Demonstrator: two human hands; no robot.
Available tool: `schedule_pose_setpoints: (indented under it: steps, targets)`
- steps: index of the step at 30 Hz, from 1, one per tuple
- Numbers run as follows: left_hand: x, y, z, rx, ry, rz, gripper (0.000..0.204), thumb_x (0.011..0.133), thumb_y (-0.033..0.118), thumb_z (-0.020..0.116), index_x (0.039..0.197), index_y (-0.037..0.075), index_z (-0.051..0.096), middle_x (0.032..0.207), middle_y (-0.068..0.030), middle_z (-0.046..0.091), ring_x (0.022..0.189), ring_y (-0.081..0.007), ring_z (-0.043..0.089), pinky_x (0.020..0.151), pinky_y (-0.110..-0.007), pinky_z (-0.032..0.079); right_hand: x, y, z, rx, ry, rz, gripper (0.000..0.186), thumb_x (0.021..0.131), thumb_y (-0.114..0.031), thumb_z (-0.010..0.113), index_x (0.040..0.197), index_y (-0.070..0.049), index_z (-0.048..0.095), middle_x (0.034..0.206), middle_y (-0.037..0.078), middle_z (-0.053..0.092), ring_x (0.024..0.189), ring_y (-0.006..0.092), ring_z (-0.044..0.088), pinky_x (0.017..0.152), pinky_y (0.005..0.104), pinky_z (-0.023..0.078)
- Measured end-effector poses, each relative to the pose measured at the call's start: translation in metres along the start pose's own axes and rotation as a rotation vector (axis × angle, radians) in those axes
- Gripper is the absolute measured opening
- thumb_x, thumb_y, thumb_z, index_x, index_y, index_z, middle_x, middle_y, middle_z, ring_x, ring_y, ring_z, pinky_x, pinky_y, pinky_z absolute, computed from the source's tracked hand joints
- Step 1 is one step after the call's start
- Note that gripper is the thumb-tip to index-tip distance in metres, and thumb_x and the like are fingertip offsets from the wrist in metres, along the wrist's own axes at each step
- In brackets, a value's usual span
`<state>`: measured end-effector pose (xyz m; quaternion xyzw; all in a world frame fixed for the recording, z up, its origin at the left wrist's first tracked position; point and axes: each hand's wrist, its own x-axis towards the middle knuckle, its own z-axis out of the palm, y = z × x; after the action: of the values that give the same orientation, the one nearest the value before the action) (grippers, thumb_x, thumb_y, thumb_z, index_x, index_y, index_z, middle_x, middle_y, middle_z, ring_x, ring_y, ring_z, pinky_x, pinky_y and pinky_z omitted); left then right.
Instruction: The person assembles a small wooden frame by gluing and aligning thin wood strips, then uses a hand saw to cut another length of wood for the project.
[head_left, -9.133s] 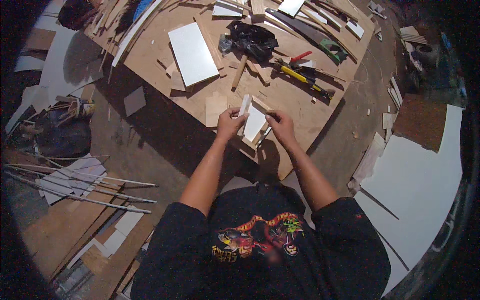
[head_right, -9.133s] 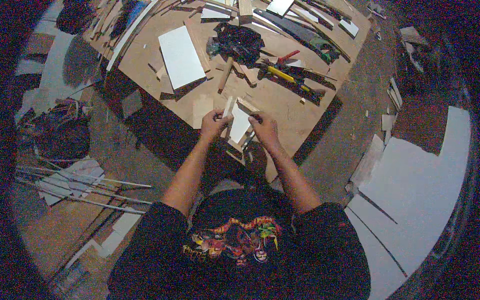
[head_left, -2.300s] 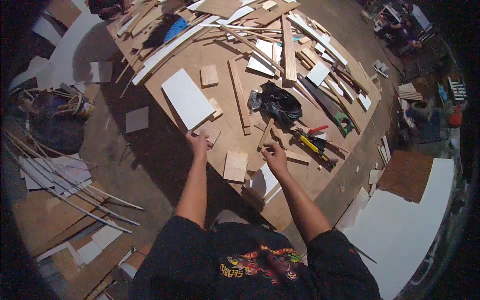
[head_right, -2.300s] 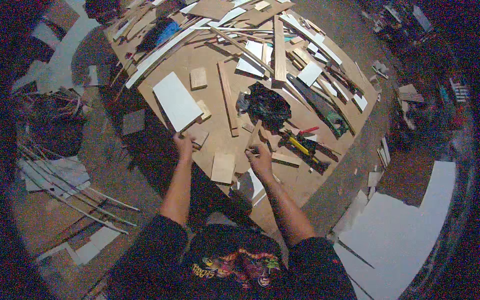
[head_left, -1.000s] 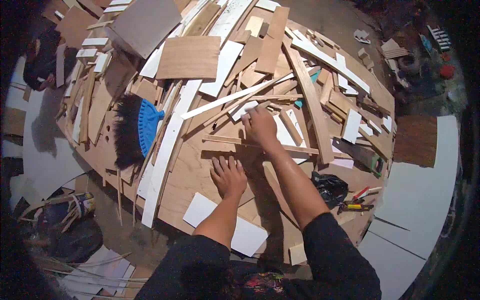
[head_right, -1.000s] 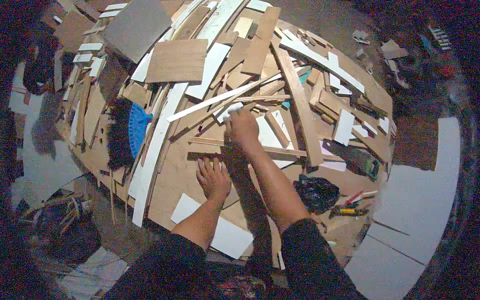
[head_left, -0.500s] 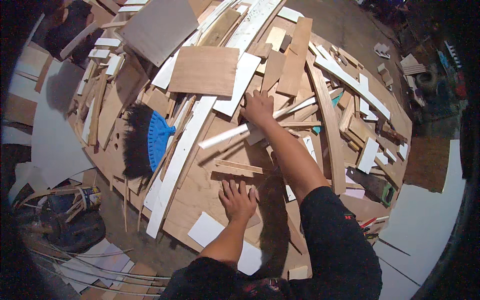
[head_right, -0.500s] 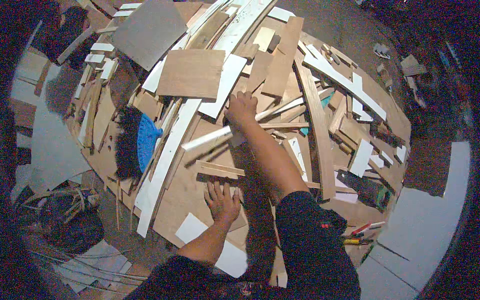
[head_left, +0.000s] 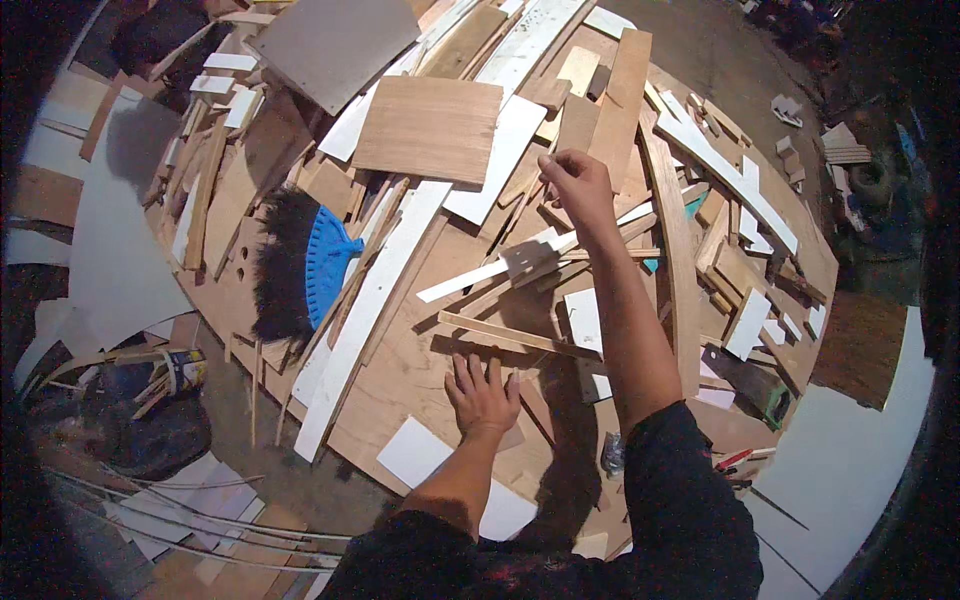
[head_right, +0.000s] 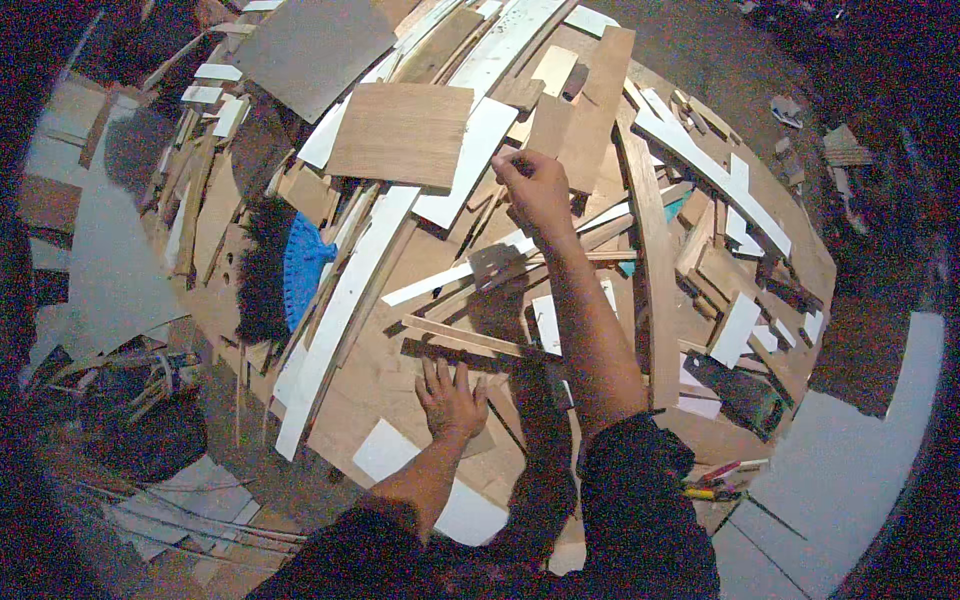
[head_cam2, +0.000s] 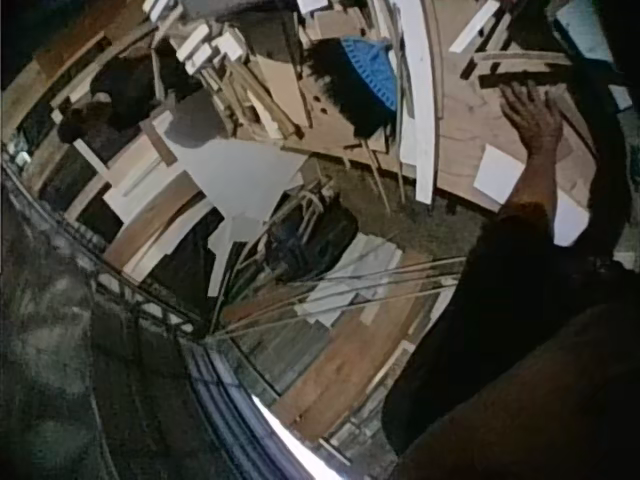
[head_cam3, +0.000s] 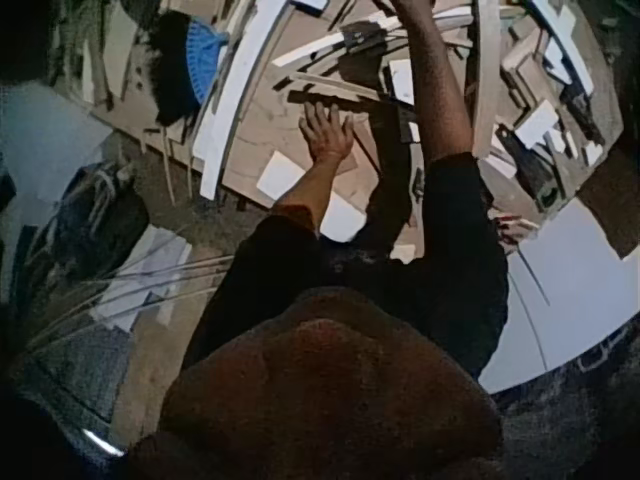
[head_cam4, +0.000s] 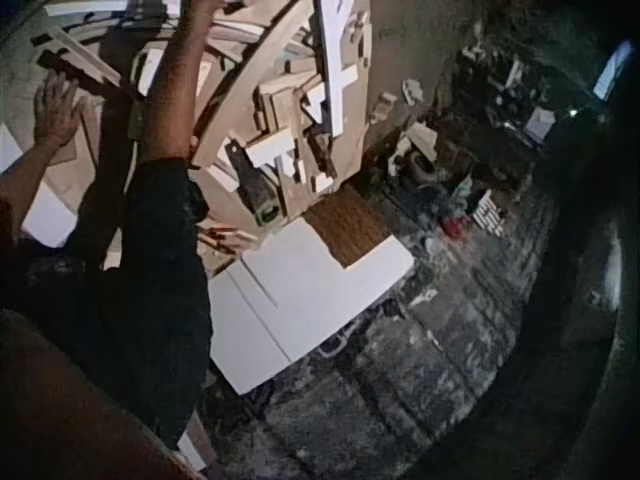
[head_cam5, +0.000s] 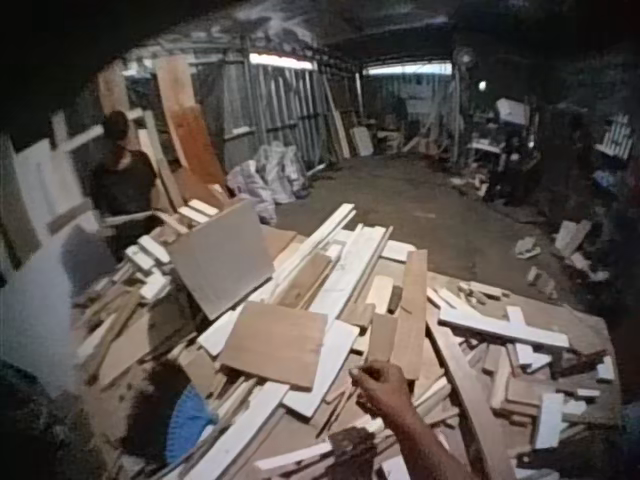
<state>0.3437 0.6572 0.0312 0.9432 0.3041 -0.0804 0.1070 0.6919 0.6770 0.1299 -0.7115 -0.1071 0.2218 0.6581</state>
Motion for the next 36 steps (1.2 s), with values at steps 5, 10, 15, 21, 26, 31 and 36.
schedule_pose_setpoints:
  steps: [5, 10, 15, 21, 26, 31, 36]
  targets:
    - [0.001, 0.002, -0.004, 0.000, -0.049, -0.017, 0.059, 0.101, 0.050, 0.042, 0.140, 0.007, 0.052, 0.151, -0.0251, 0.038, 0.149, -0.0440, 0.017, 0.118, -0.061, 0.010, 0.029, 0.048, 0.023, -0.536, 0.066, -0.147, 0.039, 0.081, -0.027, 0.070, 0.106, 0.003, 0.073, 0.097, 0.026, 0.072, 0.093, 0.0400, 0.070, 0.086, 0.0442, 0.054]
    - [0.004, 0.008, -0.011, 0.001, -0.065, -0.009, 0.058, 0.100, 0.048, 0.044, 0.140, 0.007, 0.053, 0.151, -0.0248, 0.039, 0.149, -0.0440, 0.017, 0.118, -0.060, 0.010, 0.083, 0.083, 0.060, -0.076, 0.152, 0.115, 0.043, 0.085, -0.019, 0.072, 0.117, 0.008, 0.066, 0.103, 0.018, 0.072, 0.090, 0.0271, 0.069, 0.076, 0.0406, 0.053]
    - [0.001, -0.001, -0.008, 0.219, -0.156, -0.004, 0.051, 0.096, 0.040, 0.052, 0.142, 0.016, 0.052, 0.153, -0.0173, 0.037, 0.149, -0.0420, 0.016, 0.117, -0.061, 0.013, 0.097, 0.062, 0.097, 0.160, 0.297, 0.376, 0.045, 0.080, -0.017, 0.077, 0.107, 0.016, 0.063, 0.100, 0.022, 0.070, 0.090, 0.0285, 0.068, 0.076, 0.0450, 0.053]
    - [-0.005, -0.008, 0.020, 0.872, -0.076, 0.030, 0.058, 0.102, 0.039, 0.041, 0.156, 0.019, 0.035, 0.163, -0.0070, 0.025, 0.152, -0.0387, 0.012, 0.115, -0.060, 0.020, 0.072, 0.028, 0.160, -0.472, 0.194, 0.253, 0.060, 0.081, -0.033, 0.076, 0.126, 0.001, 0.057, 0.129, 0.027, 0.054, 0.111, 0.0374, 0.062, 0.092, 0.0474, 0.052]
    - [-0.004, -0.008, 0.026, 1.016, -0.286, 0.104, 0.063, 0.102, 0.042, 0.038, 0.160, 0.020, 0.026, 0.166, -0.0046, 0.018, 0.153, -0.0369, 0.009, 0.115, -0.059, 0.021, 0.054, 0.029, 0.161, -0.688, 0.182, 0.327, 0.082, 0.081, -0.042, 0.076, 0.149, -0.019, 0.036, 0.145, 0.028, 0.031, 0.127, 0.0458, 0.048, 0.097, 0.0563, 0.048]
    - [-0.004, -0.010, 0.026, 1.013, -0.338, 0.037, 0.063, 0.101, 0.038, 0.042, 0.159, 0.018, 0.028, 0.165, -0.0061, 0.022, 0.153, -0.0388, 0.009, 0.117, -0.060, 0.015, 0.033, 0.033, 0.148, -0.313, 0.104, 0.211, 0.078, 0.080, -0.023, 0.067, 0.149, -0.008, 0.033, 0.119, 0.024, 0.055, 0.121, 0.0381, 0.056, 0.095, 0.0502, 0.050]
    - [0.001, 0.003, -0.015, 0.076, -0.095, 0.047, 0.064, 0.087, 0.044, 0.060, 0.136, 0.002, 0.055, 0.152, -0.0239, 0.036, 0.149, -0.0449, 0.017, 0.117, -0.063, 0.013, 0.004, 0.049, 0.069, 0.951, -0.099, 0.471, 0.041, 0.082, -0.024, 0.052, 0.112, 0.003, 0.061, 0.108, 0.019, 0.066, 0.101, 0.0321, 0.066, 0.093, 0.0487, 0.054]
